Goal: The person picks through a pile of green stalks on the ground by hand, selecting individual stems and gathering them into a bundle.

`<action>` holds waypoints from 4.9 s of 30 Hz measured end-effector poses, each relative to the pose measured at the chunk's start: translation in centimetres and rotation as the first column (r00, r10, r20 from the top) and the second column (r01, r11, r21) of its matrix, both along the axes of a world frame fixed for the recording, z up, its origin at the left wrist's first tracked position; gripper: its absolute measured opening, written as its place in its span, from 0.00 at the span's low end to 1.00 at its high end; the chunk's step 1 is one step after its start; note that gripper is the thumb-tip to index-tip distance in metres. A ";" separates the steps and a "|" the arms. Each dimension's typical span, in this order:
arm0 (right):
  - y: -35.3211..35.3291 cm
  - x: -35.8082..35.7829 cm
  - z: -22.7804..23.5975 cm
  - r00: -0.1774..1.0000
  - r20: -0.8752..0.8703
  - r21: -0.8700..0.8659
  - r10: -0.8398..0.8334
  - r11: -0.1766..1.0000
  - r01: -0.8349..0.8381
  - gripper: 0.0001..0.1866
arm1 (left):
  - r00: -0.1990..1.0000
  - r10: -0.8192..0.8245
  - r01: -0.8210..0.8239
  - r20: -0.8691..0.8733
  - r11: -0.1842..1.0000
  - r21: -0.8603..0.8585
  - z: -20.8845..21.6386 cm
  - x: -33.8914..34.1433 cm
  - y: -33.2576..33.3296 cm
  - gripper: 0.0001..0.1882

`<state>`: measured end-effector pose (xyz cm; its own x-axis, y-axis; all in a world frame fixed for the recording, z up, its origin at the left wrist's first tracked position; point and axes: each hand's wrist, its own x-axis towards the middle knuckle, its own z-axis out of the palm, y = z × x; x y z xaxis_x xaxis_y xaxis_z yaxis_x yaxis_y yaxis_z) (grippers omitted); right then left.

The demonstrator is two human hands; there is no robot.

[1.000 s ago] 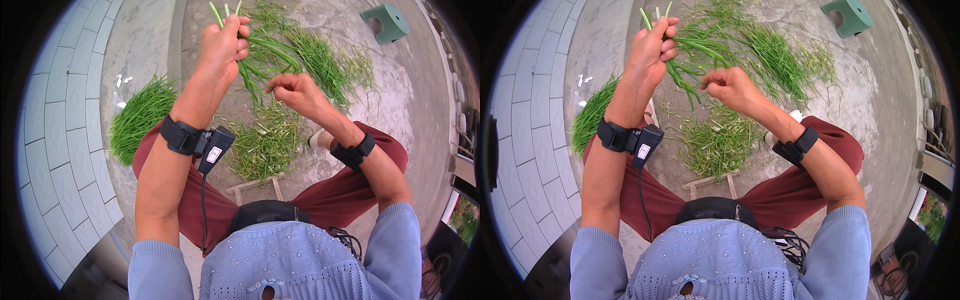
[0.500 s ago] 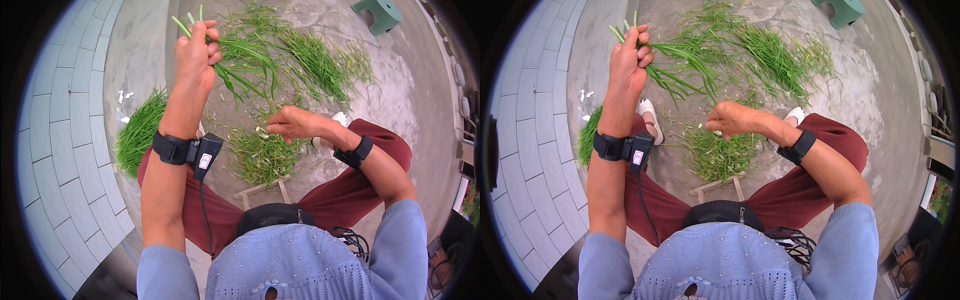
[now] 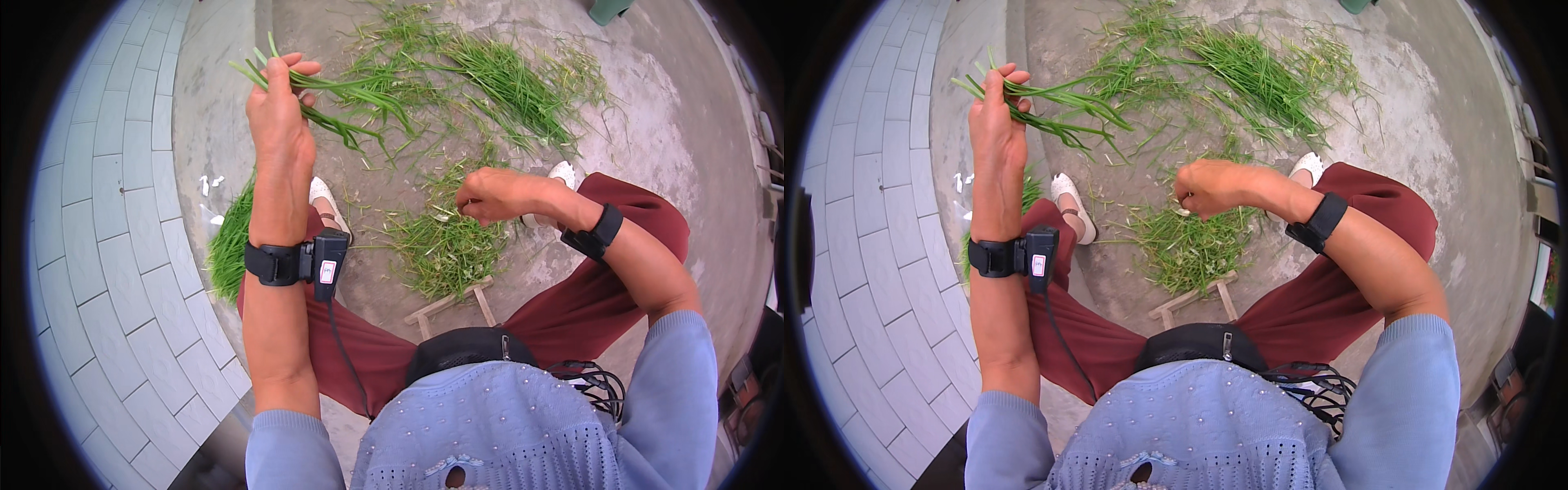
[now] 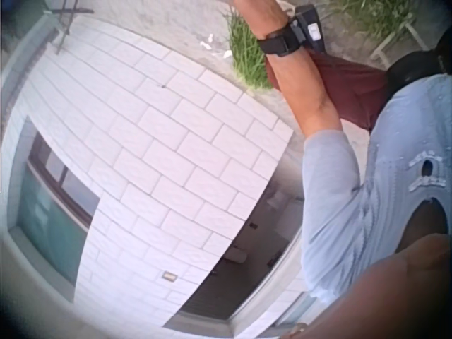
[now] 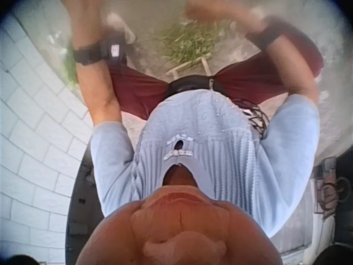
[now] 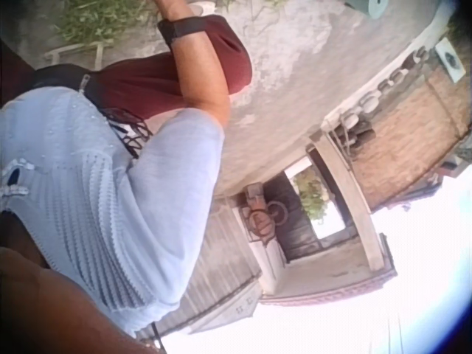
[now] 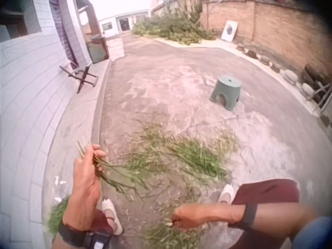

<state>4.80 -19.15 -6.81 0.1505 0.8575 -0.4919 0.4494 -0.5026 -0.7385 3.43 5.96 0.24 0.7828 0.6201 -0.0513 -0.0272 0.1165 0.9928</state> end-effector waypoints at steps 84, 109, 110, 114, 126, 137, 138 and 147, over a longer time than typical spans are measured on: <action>-0.1 21.1 -27.1 0.327 0.455 0.453 -0.828 0.531 0.716 0.11 | 0.985 -0.033 -0.062 -0.168 0.846 -0.530 1.8 -2.8 1.5 0.09; 3.1 4.0 8.6 0.560 -0.661 0.213 -0.499 0.591 0.778 0.06 | 0.946 -0.318 0.324 0.063 0.934 -0.150 1.6 -1.3 -4.3 0.14; 3.3 4.0 8.3 0.551 -0.680 0.200 -0.483 0.602 0.773 0.06 | 0.937 -0.345 0.348 0.047 0.923 -0.165 1.6 -1.4 -4.2 0.14; 4.3 4.9 7.1 0.535 -0.765 0.204 -0.358 0.653 0.729 0.07 | 0.897 -0.441 0.439 0.026 0.882 -0.172 1.9 -1.5 -3.8 0.14; 2.7 5.9 6.2 0.618 -0.672 0.208 -0.409 0.696 0.687 0.09 | 0.858 -0.510 0.504 -0.069 0.859 -0.089 1.3 -1.1 -4.4 0.11; 3.5 5.2 5.7 0.821 -0.083 0.417 -0.565 0.728 0.544 0.11 | 0.943 -0.320 0.313 -0.091 0.946 -0.090 0.5 -0.6 -6.3 0.09; 3.5 5.2 5.7 0.832 -0.150 0.462 -0.533 0.706 0.536 0.11 | 0.943 -0.324 0.316 -0.078 0.944 -0.098 0.5 -0.6 -6.3 0.10; 3.6 4.2 7.0 0.781 -0.291 0.413 -0.553 0.664 0.624 0.14 | 0.902 -0.429 0.402 -0.040 0.871 -0.282 1.0 -0.9 -6.1 0.10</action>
<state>8.97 -15.55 0.14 0.6699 0.7336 -0.1145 0.0632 -0.2101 -0.9756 2.57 -0.12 1.22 0.9475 0.1923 -0.2555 0.1772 0.3495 0.9200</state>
